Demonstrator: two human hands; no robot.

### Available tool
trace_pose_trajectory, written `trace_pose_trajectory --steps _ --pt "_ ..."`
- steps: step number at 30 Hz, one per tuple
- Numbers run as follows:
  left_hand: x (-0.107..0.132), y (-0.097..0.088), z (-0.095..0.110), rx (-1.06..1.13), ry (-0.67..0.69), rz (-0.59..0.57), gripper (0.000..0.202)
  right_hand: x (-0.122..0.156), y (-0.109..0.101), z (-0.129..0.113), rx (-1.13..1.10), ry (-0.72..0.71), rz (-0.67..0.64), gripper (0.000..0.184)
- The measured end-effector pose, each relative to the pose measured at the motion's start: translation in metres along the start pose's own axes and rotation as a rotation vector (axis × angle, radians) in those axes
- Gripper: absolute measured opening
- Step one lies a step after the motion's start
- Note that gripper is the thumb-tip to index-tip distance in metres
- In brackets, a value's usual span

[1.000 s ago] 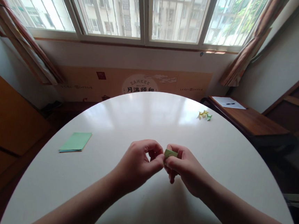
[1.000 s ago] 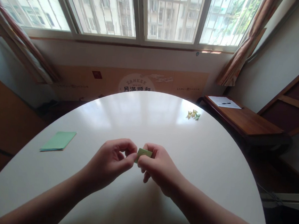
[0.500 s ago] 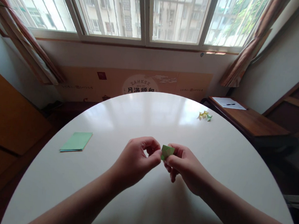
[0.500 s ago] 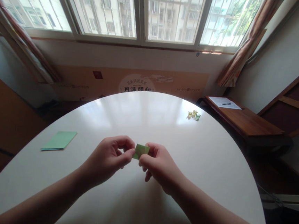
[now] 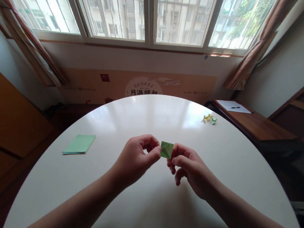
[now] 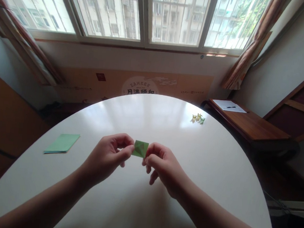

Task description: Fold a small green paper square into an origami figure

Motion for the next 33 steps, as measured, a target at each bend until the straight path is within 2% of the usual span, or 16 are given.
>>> trace_pose_trajectory --steps 4,8,12,18,24,28,33 --pt "-0.003 -0.002 -0.003 0.104 -0.085 -0.007 0.014 0.0 0.001 -0.003 -0.046 -0.031 0.031 0.007" --pt "-0.005 -0.001 -0.01 0.172 -0.132 -0.034 0.018 -0.001 0.002 -0.003 0.004 -0.046 0.055 0.016" --pt "-0.006 0.002 -0.014 0.176 -0.128 -0.051 0.019 -0.001 0.001 0.0 0.021 -0.053 0.066 0.021" --pt "-0.003 0.008 -0.012 0.141 -0.107 -0.161 0.025 0.0 0.003 0.002 0.012 -0.029 0.05 0.023" --pt "-0.003 0.006 -0.011 0.192 -0.127 -0.122 0.031 0.0 0.004 0.003 0.026 -0.045 0.031 0.023" --pt "-0.004 0.005 -0.011 0.297 -0.189 -0.064 0.029 0.001 0.004 0.004 0.087 -0.076 -0.004 0.02" --pt "-0.003 0.007 -0.011 0.396 -0.255 -0.003 0.03 0.001 0.003 0.005 0.173 -0.098 0.002 0.025"
Point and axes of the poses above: each hand's wrist, its own x-axis away from the middle knuckle, its own y-axis out of the palm, z = x × y, the point moved 3 cm from there along -x, towards the middle knuckle, and after that the axes turned 8 degrees about -y, right-handed, at the moved point
